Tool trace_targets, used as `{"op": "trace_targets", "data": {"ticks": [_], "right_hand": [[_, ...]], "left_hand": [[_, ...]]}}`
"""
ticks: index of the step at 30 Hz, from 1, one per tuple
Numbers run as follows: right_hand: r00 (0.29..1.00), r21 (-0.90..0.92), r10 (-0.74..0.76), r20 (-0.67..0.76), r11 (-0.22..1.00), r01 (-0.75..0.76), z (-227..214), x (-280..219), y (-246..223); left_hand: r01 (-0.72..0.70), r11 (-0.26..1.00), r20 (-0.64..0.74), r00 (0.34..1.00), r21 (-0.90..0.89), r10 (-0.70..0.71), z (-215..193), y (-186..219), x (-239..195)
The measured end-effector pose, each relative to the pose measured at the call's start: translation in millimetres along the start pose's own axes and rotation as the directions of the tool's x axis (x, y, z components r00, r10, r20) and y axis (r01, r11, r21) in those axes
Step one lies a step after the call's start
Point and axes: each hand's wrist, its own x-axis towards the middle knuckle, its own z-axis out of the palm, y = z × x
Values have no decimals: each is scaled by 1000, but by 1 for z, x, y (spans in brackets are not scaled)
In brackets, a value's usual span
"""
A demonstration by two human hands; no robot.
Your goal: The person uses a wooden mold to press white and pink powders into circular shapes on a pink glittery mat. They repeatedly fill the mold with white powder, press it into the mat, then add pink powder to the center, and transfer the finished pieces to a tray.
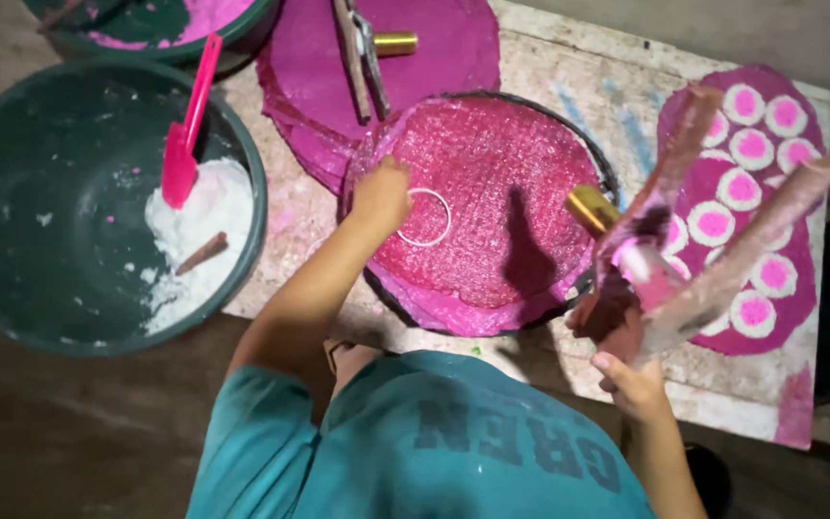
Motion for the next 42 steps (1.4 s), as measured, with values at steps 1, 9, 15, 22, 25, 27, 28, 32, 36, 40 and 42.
{"op": "trace_targets", "data": {"ticks": [1,9,15,22,25,27,28,32,36,40,42], "right_hand": [[995,28,-76,59,997,74,1,3,-8],[998,-53,-51,26,997,52,16,26,-26],[997,-116,53,52,992,-47,21,46,3],[493,-82,517,700,744,-663,40,92,1],[395,115,283,874,669,-734,49,105,-3],[380,-266,649,659,674,-690,39,123,-17],[390,-444,779,490,609,-657,31,132,-26],[352,-573,767,537,638,-515,9,174,-64],[346,-544,776,527,621,-564,25,204,-91],[328,-642,862,386,506,-576,61,219,-95],[314,-749,919,239,380,-542,75,220,-94]], "left_hand": [[-3,999,-50,999,46,6,-1,2,-1],[-19,956,-118,993,-293,-16,-47,22,-56],[-135,915,74,982,-380,176,-32,9,-94],[238,-792,-27,952,-562,305,-64,0,-44],[140,-796,-299,877,-589,376,-85,15,-27],[54,-765,-319,888,-642,331,-98,19,-19],[26,-755,-331,889,-656,318,-103,19,-16],[-25,-740,-374,874,-672,310,-112,12,7],[-7,-808,-426,853,-589,303,-101,1,32],[12,-920,-332,931,-393,154,-66,-5,36],[-6,-946,-292,952,-324,94,-44,-7,36]]}}
